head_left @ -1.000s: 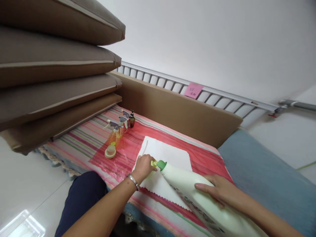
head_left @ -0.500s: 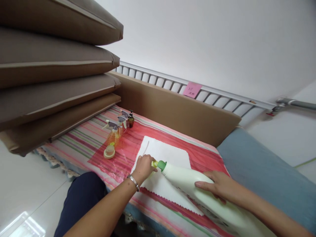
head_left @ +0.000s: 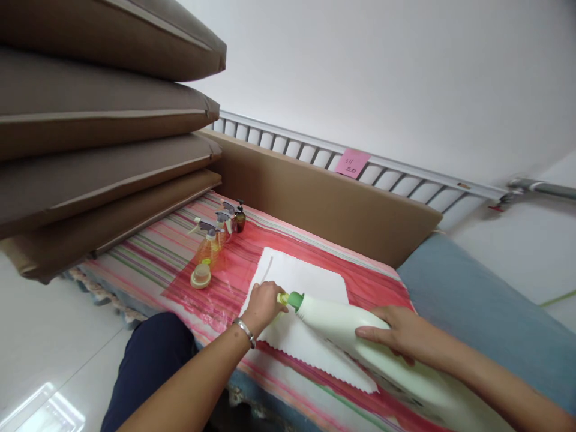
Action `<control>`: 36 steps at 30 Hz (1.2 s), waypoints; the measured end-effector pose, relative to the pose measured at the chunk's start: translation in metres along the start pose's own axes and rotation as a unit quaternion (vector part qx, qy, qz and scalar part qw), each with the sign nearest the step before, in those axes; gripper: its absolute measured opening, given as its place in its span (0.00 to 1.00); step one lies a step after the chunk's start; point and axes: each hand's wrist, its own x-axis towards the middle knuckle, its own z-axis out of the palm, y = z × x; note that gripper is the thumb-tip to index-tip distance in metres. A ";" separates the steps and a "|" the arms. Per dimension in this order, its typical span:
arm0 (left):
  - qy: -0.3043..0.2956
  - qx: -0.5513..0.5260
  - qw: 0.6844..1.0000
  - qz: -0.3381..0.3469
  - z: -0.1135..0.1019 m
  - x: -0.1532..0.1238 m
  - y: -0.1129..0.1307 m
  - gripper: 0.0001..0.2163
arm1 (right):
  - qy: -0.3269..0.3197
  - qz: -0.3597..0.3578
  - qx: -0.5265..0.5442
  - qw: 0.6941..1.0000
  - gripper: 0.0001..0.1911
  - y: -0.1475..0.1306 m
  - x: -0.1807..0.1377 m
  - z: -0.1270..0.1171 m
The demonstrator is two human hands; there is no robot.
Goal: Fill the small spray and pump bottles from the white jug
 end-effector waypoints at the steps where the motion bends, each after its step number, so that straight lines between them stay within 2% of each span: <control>1: 0.001 0.000 1.000 0.000 0.000 0.000 0.000 0.15 | -0.001 -0.002 0.000 1.000 0.20 -0.001 0.000 0.000; 36: -0.007 0.004 1.000 0.003 -0.003 -0.002 0.003 0.15 | -0.001 -0.003 -0.007 1.000 0.19 -0.007 0.000 -0.006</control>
